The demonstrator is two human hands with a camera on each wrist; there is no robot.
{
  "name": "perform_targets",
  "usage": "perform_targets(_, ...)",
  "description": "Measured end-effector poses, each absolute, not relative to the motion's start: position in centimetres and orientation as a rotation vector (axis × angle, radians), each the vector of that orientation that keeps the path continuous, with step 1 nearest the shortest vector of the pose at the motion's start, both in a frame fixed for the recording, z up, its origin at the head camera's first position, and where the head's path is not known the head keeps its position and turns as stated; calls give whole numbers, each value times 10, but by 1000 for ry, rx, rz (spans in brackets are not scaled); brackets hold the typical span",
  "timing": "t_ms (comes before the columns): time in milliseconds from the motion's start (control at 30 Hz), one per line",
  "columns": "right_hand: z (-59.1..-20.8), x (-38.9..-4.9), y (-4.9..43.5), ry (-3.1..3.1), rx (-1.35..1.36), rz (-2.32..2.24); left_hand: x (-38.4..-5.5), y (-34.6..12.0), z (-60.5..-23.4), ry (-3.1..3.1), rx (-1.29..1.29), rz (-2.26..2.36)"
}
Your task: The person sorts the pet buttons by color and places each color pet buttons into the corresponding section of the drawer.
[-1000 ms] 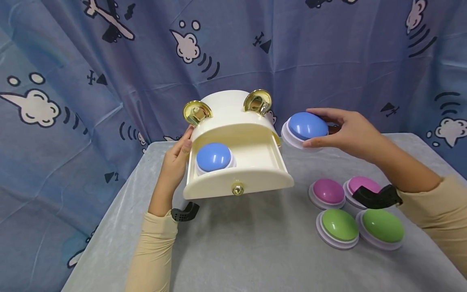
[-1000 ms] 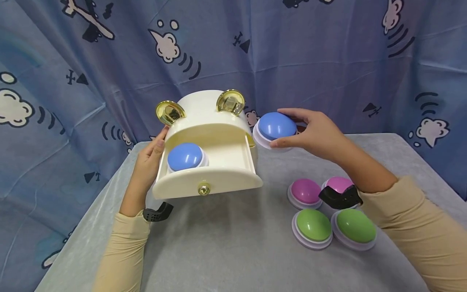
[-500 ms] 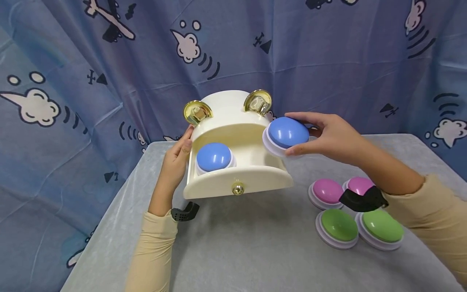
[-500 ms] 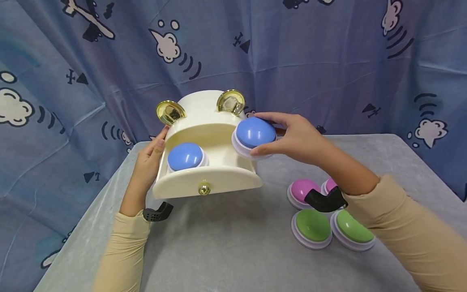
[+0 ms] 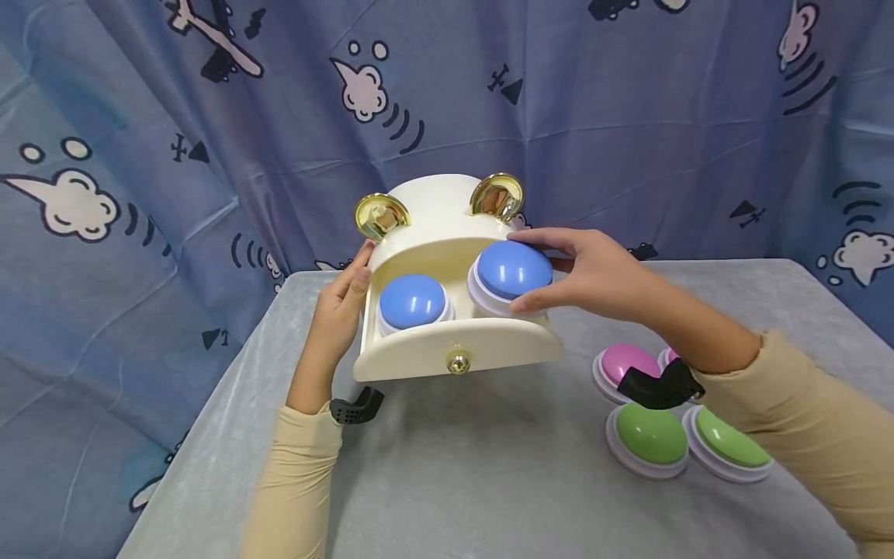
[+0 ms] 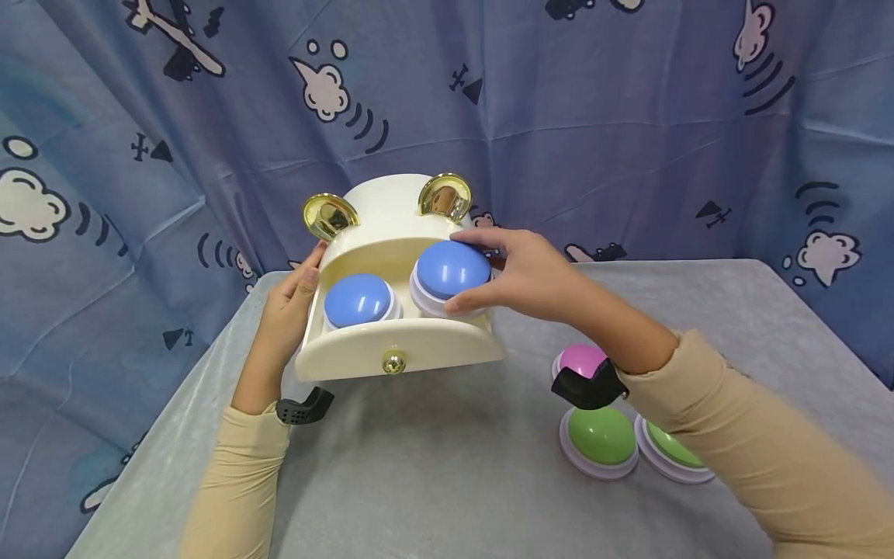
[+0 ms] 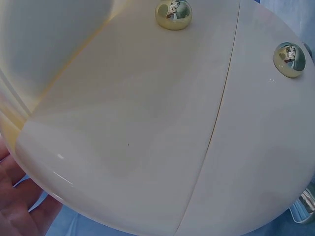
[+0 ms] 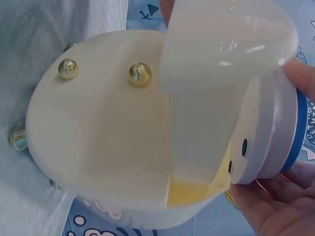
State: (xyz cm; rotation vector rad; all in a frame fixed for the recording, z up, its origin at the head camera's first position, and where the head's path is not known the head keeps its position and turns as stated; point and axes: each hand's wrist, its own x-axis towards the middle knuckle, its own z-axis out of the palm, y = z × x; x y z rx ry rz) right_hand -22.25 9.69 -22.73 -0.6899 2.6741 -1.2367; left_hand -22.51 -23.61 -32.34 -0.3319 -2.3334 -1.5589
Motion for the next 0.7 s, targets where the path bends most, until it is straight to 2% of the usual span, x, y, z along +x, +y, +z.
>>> perform_targets(433, -232, -226, 79, 2756, -739, -1072, -224, -235, -322, -2332, -325, -1568)
perform_targets(700, -240, -228, 72, 2808, -940, -986, -223, -234, -321, -2334, -321, -1567)
